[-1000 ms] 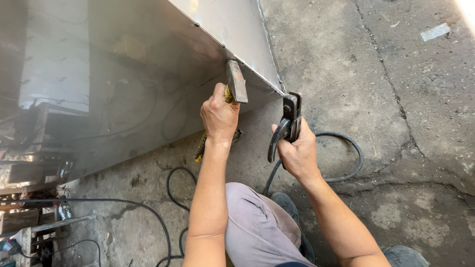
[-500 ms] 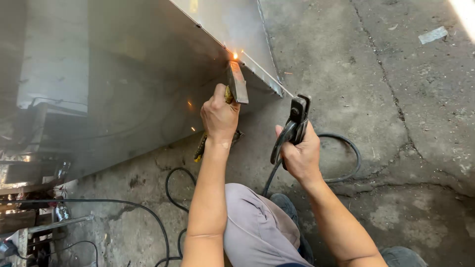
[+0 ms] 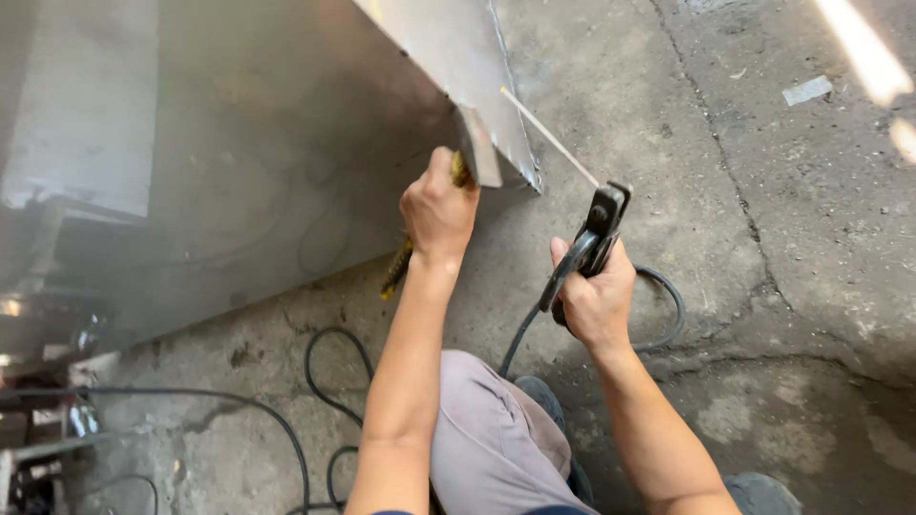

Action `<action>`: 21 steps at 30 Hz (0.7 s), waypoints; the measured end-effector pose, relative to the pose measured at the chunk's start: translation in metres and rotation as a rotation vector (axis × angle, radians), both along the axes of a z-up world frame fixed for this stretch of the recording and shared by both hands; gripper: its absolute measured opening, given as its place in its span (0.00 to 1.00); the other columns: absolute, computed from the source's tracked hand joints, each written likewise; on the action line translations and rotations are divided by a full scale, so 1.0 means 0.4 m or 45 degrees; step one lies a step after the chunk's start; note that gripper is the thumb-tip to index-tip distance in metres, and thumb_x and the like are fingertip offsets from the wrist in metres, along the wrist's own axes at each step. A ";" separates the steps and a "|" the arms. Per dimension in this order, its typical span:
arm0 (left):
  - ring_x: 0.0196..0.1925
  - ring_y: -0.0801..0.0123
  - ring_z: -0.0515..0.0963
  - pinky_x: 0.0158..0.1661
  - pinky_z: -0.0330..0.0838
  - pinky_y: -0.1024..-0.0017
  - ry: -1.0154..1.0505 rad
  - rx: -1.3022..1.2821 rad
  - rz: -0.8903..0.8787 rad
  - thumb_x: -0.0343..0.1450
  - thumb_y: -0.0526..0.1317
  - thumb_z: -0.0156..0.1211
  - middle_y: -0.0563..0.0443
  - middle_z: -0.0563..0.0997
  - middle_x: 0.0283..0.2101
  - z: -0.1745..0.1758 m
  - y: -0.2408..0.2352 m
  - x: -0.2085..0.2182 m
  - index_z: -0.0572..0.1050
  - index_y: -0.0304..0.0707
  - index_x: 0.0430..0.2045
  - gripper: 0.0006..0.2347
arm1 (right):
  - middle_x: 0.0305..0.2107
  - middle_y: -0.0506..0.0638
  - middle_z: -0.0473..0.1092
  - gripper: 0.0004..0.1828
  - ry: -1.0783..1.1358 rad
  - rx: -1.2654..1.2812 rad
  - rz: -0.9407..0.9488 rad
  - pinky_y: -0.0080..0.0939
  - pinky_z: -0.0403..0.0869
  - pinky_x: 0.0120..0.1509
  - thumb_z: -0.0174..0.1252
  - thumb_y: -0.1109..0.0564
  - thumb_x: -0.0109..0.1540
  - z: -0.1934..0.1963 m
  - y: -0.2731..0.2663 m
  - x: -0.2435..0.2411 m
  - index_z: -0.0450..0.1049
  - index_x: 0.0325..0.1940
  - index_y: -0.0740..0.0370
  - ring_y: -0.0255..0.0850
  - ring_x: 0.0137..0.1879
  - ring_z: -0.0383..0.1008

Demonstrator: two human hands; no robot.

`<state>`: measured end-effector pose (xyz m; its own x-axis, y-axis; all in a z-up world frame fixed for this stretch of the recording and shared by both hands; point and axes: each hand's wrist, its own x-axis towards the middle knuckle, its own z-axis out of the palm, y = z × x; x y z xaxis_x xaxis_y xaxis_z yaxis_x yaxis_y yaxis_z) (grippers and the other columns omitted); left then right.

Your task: Spot weld and adjust the seams of a metal cabinet structure using a hammer and arc welder.

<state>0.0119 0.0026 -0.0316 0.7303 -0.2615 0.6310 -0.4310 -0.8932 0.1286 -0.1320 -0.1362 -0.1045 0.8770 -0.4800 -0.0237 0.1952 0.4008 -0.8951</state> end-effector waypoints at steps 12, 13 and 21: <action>0.27 0.47 0.82 0.27 0.74 0.59 -0.125 -0.337 -0.160 0.75 0.49 0.65 0.41 0.78 0.23 0.095 -0.017 -0.035 0.69 0.37 0.27 0.16 | 0.21 0.40 0.65 0.13 -0.059 -0.114 0.016 0.32 0.64 0.26 0.64 0.62 0.65 0.070 -0.006 0.018 0.64 0.36 0.58 0.27 0.24 0.64; 0.27 0.47 0.82 0.27 0.74 0.59 -0.125 -0.335 -0.144 0.75 0.49 0.65 0.41 0.78 0.23 0.098 -0.010 -0.032 0.69 0.37 0.27 0.16 | 0.21 0.40 0.65 0.13 -0.058 -0.113 0.031 0.32 0.64 0.26 0.64 0.62 0.65 0.081 -0.003 0.018 0.64 0.36 0.58 0.27 0.24 0.64; 0.27 0.48 0.82 0.27 0.73 0.60 -0.101 -0.371 -0.121 0.75 0.48 0.65 0.42 0.78 0.23 0.106 -0.003 -0.010 0.69 0.35 0.26 0.16 | 0.25 0.39 0.64 0.11 -0.147 -0.369 0.024 0.31 0.64 0.33 0.64 0.63 0.65 0.108 0.007 0.055 0.65 0.38 0.62 0.26 0.31 0.60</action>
